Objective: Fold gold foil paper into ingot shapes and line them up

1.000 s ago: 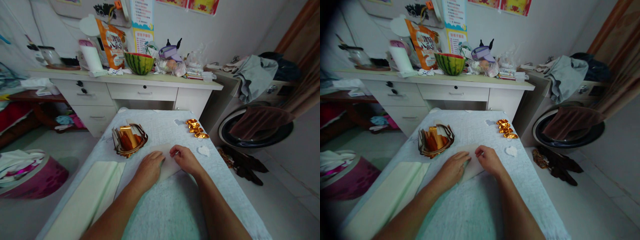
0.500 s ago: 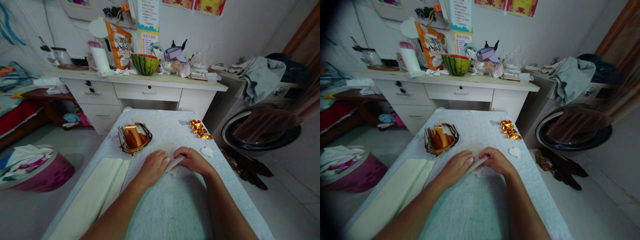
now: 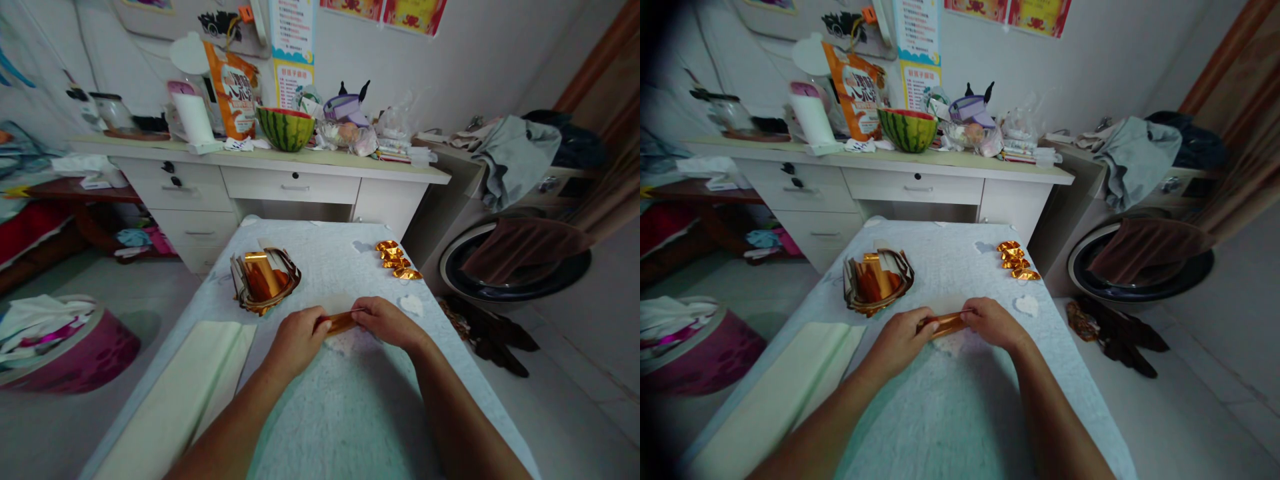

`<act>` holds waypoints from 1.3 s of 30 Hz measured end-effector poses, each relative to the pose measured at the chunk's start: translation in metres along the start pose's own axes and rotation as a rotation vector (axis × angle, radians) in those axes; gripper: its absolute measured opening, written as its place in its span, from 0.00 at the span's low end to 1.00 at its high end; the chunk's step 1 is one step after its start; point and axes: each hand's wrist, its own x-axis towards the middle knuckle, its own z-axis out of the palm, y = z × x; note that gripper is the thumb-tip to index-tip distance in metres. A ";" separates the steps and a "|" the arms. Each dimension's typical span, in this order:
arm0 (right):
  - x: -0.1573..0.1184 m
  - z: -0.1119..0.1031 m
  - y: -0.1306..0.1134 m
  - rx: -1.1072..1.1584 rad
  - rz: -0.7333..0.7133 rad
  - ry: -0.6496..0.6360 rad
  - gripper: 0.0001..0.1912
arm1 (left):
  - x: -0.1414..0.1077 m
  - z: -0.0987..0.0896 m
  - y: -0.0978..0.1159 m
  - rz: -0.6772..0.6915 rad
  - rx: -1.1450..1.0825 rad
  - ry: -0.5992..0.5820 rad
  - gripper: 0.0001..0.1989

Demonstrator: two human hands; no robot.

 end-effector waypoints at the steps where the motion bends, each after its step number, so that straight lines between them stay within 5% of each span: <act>1: 0.002 0.003 0.001 -0.003 0.012 0.037 0.10 | 0.001 0.001 -0.001 -0.022 0.000 0.022 0.09; 6: 0.013 0.020 0.004 -0.108 0.060 0.224 0.08 | 0.003 0.007 -0.005 -0.108 0.045 0.125 0.04; 9: 0.016 0.029 0.005 -0.167 0.102 0.283 0.07 | 0.004 0.010 -0.008 -0.151 0.077 0.178 0.10; 27: 0.021 0.048 -0.003 -0.291 0.331 0.417 0.14 | 0.015 0.016 -0.015 -0.276 0.313 0.165 0.09; 33: 0.018 0.049 -0.004 -0.397 0.252 0.428 0.04 | 0.016 0.015 -0.014 -0.284 0.360 0.145 0.07; 39: 0.013 0.049 -0.001 -0.374 0.182 0.396 0.10 | 0.017 0.015 -0.012 -0.310 0.382 0.143 0.09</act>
